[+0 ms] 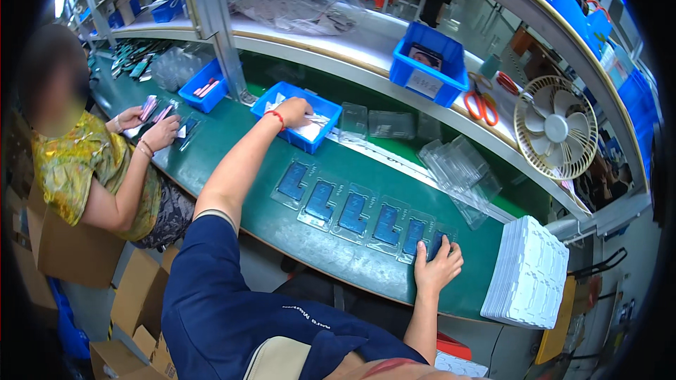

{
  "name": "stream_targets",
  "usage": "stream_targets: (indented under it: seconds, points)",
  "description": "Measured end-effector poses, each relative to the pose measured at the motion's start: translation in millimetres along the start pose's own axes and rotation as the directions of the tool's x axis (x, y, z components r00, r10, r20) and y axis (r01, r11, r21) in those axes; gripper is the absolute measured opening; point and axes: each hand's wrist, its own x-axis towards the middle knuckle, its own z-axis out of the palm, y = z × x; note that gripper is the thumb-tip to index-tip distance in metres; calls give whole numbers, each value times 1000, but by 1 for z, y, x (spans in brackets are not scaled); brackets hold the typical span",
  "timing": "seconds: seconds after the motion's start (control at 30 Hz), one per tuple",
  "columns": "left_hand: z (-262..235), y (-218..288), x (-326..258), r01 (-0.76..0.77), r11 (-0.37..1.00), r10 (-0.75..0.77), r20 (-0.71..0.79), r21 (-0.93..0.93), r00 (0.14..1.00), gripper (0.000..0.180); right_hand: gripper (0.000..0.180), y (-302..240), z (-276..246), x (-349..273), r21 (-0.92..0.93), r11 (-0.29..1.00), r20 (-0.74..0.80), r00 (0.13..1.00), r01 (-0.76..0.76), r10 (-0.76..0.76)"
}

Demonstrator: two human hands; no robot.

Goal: The recorder is assembling small blue and white components into clear plastic trays at a workbench.

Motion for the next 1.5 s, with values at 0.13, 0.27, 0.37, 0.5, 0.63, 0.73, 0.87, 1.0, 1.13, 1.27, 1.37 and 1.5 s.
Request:
stream_targets:
  seconds: [0.13, 0.27, 0.37, 0.5, 0.63, 0.73, 0.87, 1.0, 1.13, 1.27, 1.37, 1.5]
  points:
    - [-4, 12, -7, 62, 997, -66, -100, -39, 993, 26, 60, 2, -3, 0, 8, 1000, 10, 1000, -22, 22]
    - [-19, 20, -22, 93, 995, -88, -167, 24, 982, 22, 60, 3, -1, 0, 4, 1000, 0, 1000, -3, 3]
    - [-30, 20, -22, 58, 998, -56, -167, 9, 984, 27, 60, 2, -1, 1, -4, 1000, 1, 1000, 1, -1]
    - [-29, 6, -28, 3, 986, -43, -233, -169, 972, 25, 60, 1, 0, 2, -7, 1000, 2, 1000, 14, -14]
    - [-34, 5, -34, 80, 966, -167, -361, -245, 917, 21, 60, 0, 1, -1, -9, 1000, -2, 1000, 8, -8]
    - [-35, 4, -40, 98, 699, -422, -297, -708, 857, 18, 60, 1, 0, -2, -9, 1000, -6, 1000, 17, -17]
    - [-37, 26, -67, 0, 163, -489, -81, -987, 869, 17, 58, -8, -13, 1, -18, 999, -132, 990, 43, -45]
    - [-25, 82, -106, 29, -57, -402, 50, -998, 914, 20, 45, -53, -10, 31, 582, 804, -39, 991, 125, -125]
    - [7, 129, -144, 33, -217, -343, 107, -976, 933, 22, 39, -146, 27, 49, 899, 417, 256, 931, -131, -260]
    - [31, 144, -167, 38, -271, -351, 136, -962, 926, 22, 22, -198, 58, 46, 865, 176, 500, 782, -469, -373]
    - [34, 136, -183, -48, -311, -521, 128, -949, 844, 20, 13, -213, 63, 38, 799, 138, 581, 691, -586, -430]
    - [32, 113, -200, -100, -286, -685, 131, -953, 717, 19, 14, -234, 68, 35, 862, 360, 491, 767, -358, -413]
